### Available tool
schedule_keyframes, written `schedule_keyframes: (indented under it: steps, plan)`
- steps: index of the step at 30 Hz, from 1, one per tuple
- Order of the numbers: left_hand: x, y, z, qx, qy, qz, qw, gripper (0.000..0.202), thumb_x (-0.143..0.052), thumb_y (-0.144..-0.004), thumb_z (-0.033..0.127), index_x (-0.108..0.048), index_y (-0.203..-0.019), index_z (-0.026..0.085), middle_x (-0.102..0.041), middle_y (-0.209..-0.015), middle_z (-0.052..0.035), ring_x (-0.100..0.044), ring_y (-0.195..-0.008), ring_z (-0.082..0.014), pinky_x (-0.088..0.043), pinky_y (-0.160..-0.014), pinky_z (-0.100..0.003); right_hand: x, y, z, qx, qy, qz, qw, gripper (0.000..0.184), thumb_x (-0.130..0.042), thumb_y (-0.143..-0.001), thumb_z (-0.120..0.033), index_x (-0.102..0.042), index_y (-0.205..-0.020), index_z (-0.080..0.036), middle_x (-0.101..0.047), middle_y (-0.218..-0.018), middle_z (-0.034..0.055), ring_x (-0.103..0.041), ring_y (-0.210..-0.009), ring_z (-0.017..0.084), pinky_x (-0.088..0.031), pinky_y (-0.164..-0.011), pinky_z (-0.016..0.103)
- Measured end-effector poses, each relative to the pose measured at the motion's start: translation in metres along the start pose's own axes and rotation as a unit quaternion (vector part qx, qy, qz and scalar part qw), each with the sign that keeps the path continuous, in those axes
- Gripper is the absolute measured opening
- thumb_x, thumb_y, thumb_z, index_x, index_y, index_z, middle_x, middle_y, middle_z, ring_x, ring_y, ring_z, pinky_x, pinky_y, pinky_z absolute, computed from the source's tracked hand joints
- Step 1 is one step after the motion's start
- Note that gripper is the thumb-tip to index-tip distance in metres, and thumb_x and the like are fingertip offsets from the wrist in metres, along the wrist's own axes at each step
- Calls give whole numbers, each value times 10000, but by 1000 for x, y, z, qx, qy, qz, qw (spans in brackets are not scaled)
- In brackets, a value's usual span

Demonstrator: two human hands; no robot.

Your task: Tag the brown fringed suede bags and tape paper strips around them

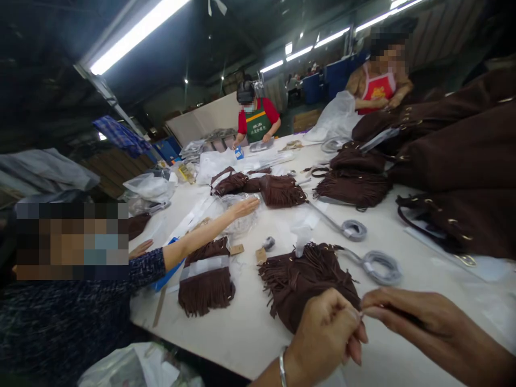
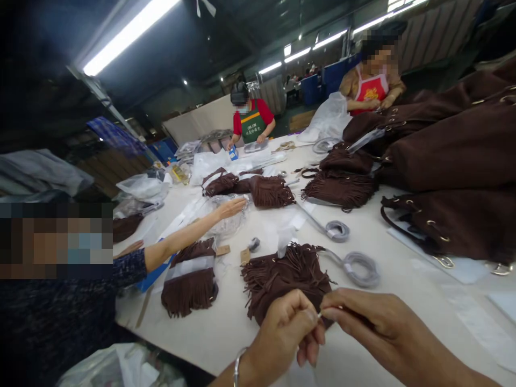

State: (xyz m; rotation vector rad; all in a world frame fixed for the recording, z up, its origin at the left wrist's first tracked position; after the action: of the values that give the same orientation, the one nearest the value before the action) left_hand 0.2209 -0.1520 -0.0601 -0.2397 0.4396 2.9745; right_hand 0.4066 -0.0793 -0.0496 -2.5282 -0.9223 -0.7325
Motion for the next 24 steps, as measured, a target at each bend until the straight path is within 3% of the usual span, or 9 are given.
schedule_keyframes:
  steps: [3, 6, 9, 15, 20, 22, 24]
  plan:
    - [19, -12, 8, 8, 20, 0, 1000, 186, -512, -874, 359, -526, -804, 187, -580, -614, 26, -455, -409, -60, -292, -391, -183, 1, -28, -2, -12, 5, -81, 997, 231, -536, -937, -419, -715, -889, -281, -712, -855, 56, -656, -775, 214, -523, -683, 284]
    - [40, -21, 17, -15, -18, 29, 999, 234, -459, -916, 343, -535, -762, 184, -532, -545, 39, -431, -415, -59, -309, -428, -184, -3, -58, -3, -21, 10, -96, 995, 231, -528, -939, -430, -699, -911, -277, -700, -847, 56, -638, -741, 207, -505, -648, 290]
    - [62, -25, 20, -33, -48, 64, 996, 383, -395, -975, 434, -527, -715, 186, -485, -498, 47, -403, -398, -57, -312, -432, -187, -15, -87, -2, -7, 20, -101, 995, 183, -568, -924, -415, -699, -928, -287, -695, -850, 38, -634, -741, 196, -488, -648, 287]
    - [104, -31, -6, 15, 50, 128, 990, 366, -547, -902, 504, -550, -757, 169, -616, -601, 3, -419, -358, -38, -252, -371, -174, -56, -131, 5, 2, 22, -141, 990, 173, -547, -946, -367, -681, -887, -274, -663, -824, 13, -618, -746, 163, -443, -654, 268]
    - [139, -32, -26, 70, 106, 132, 983, 261, -679, -804, 406, -573, -794, 167, -512, -452, 64, -352, -326, -45, -248, -360, -169, -93, -145, 12, -63, 11, -201, 977, 228, -481, -973, -399, -632, -890, -251, -658, -826, 7, -611, -754, 157, -427, -669, 263]
    - [158, -32, -28, 69, 102, 146, 982, 235, -698, -776, 365, -567, -836, 179, -542, -509, 60, -409, -365, -62, -271, -375, -175, -103, -148, 16, -96, 13, -211, 973, 238, -476, -970, -410, -619, -879, -241, -655, -804, 6, -606, -739, 159, -423, -664, 266]
    - [184, -33, -28, 47, 32, 214, 975, 183, -658, -804, 333, -579, -879, 186, -550, -551, 54, -458, -429, -81, -312, -426, -186, -108, -151, 19, -121, 15, -216, 969, 250, -471, -967, -420, -612, -875, -235, -650, -778, 3, -602, -717, 160, -416, -648, 266]
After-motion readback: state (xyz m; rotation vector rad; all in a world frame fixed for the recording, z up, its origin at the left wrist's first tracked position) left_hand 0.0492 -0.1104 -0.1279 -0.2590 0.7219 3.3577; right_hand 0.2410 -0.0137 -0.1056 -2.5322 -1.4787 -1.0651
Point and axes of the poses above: each hand's wrist, its own y-axis away from the middle knuckle, its own x-axis out of the back of the hand, z = x × y, the point moved 1 cm from there along -y, towards the middle knuckle
